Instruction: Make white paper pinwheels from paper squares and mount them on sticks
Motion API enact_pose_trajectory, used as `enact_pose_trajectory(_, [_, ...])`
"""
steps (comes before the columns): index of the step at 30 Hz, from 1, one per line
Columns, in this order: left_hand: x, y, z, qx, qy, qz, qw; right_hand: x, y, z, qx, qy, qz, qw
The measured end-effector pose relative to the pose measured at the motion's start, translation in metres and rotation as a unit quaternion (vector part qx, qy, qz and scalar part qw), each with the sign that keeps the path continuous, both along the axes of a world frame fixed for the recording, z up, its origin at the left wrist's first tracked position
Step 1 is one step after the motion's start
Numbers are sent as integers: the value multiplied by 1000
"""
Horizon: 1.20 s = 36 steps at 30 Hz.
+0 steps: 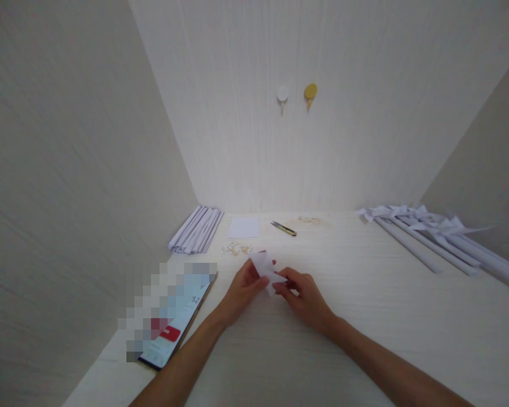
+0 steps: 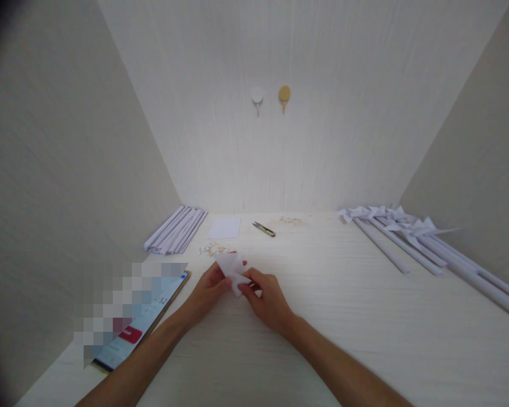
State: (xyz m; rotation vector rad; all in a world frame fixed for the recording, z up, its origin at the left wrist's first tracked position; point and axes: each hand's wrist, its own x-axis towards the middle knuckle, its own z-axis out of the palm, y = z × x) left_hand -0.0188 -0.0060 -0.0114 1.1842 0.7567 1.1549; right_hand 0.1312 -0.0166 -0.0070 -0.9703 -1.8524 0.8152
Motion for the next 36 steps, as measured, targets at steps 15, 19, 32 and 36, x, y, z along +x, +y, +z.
enact_pose_trajectory(15, [10, -11, 14, -47, 91, 50, 993, 1, 9, -3, -58, 62, -77, 993])
enact_pose_trajectory(19, [10, -11, 14, -66, 117, 65, 989, 0, 10, -3, -132, 131, -39, 982])
enact_pose_trajectory(32, [18, -22, 13, -41, 145, -54, 987, 3, 12, 1, -240, 288, -1, 927])
enact_pose_trajectory(36, [19, -24, 15, -10, 186, -49, 981, 1, 10, 2, -257, 333, -12, 907])
